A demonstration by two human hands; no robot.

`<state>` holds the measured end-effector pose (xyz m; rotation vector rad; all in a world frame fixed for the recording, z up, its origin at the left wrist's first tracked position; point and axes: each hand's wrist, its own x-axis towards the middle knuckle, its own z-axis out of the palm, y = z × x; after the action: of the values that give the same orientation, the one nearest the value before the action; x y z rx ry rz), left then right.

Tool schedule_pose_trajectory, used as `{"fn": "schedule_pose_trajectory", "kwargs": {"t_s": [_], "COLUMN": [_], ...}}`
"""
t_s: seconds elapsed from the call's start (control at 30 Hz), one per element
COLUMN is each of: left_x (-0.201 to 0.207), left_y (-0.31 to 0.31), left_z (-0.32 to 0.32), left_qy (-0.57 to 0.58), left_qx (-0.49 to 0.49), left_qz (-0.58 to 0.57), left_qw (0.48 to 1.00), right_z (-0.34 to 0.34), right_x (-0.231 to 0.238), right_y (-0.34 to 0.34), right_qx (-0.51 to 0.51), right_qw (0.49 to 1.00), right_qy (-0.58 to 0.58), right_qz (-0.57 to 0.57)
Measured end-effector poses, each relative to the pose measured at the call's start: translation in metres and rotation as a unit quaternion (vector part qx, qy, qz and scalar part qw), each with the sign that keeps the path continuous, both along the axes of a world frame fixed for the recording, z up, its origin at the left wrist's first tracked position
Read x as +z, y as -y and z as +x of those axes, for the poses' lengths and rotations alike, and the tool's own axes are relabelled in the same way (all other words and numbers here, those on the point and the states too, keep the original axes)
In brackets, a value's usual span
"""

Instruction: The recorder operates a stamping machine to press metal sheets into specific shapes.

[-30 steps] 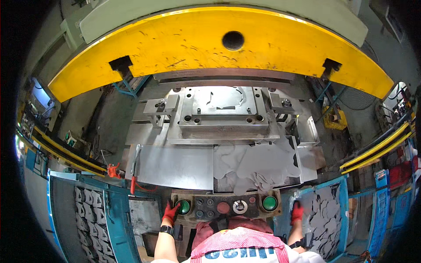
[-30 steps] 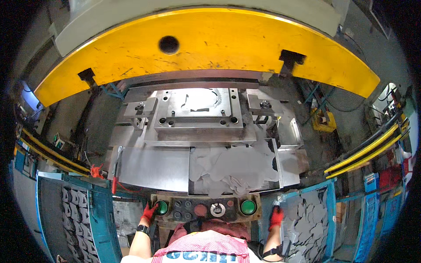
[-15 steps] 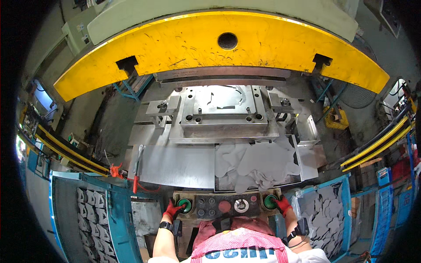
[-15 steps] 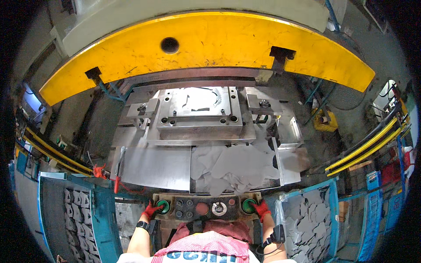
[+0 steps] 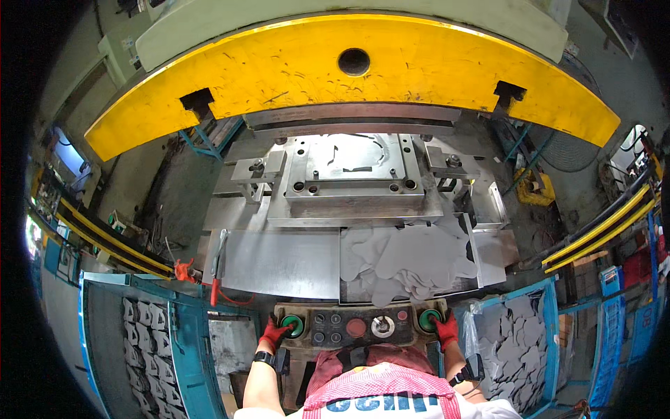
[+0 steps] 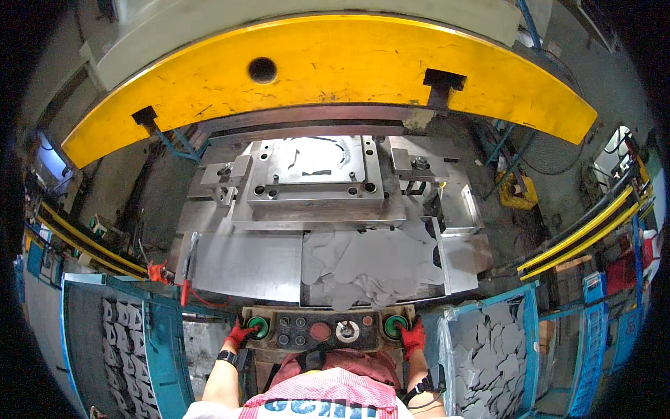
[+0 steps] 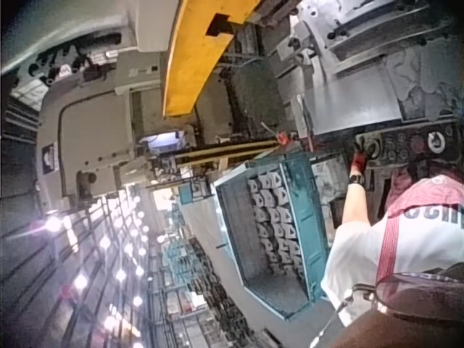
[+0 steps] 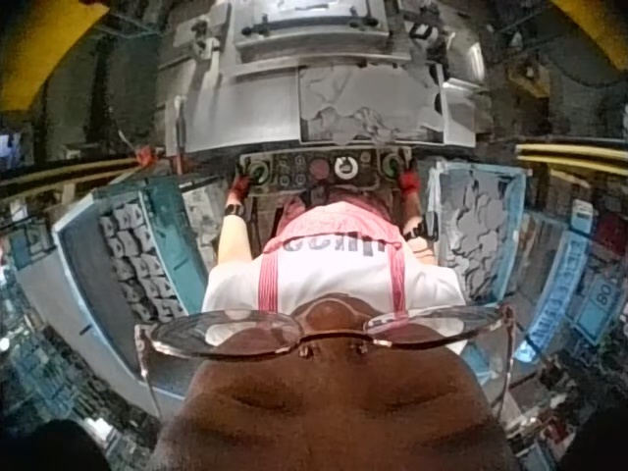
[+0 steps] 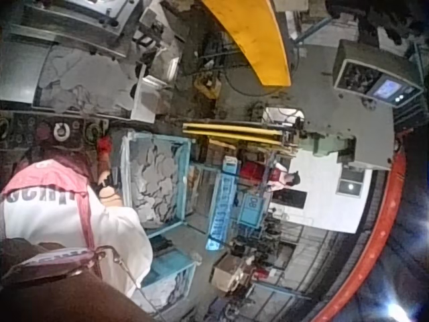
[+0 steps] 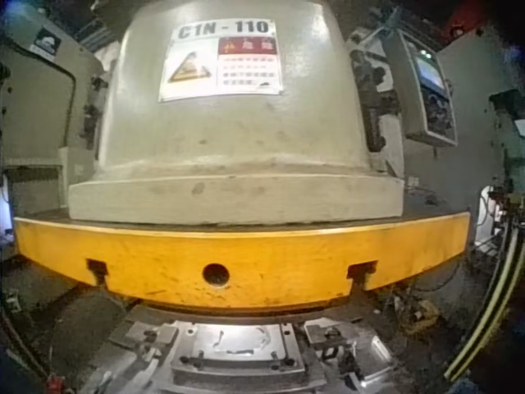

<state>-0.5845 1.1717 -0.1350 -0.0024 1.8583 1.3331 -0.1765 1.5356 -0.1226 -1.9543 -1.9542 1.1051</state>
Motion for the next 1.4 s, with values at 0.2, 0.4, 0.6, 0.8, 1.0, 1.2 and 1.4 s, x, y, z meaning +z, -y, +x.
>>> {"fn": "schedule_pose_trajectory", "kwargs": {"t_s": [0.2,0.4,0.6,0.8,1.0,1.2,1.4], "left_x": [-0.012,-0.007,0.023,0.06,-0.036,-0.06,-0.049], "left_y": [0.011,0.005,-0.007,-0.036,0.01,0.019,0.008], "left_z": [-0.007,-0.004,0.007,0.012,-0.005,-0.001,0.002], "left_qy": [0.06,-0.001,-0.028,0.003,-0.148,-0.105,-0.136], "left_qx": [0.014,-0.029,-0.031,-0.027,-0.066,-0.006,-0.045], "left_qz": [0.058,-0.007,-0.019,0.039,-0.087,0.002,-0.095], "left_qw": [0.996,1.0,0.999,0.999,0.983,0.994,0.985], "right_z": [0.016,0.028,0.018,0.047,0.03,0.009,0.038], "right_x": [-0.052,-0.074,-0.048,-0.096,-0.072,-0.003,-0.06], "right_y": [-0.013,-0.026,-0.019,-0.03,-0.03,-0.015,-0.029], "right_qx": [0.034,0.028,0.042,0.0,0.018,0.019,0.037], "right_qw": [0.99,0.978,0.983,0.982,0.982,0.978,0.979], "right_qy": [-0.139,-0.203,-0.161,-0.181,-0.17,-0.172,-0.192], "right_qz": [0.0,-0.045,-0.08,-0.051,-0.086,-0.114,-0.065]}}
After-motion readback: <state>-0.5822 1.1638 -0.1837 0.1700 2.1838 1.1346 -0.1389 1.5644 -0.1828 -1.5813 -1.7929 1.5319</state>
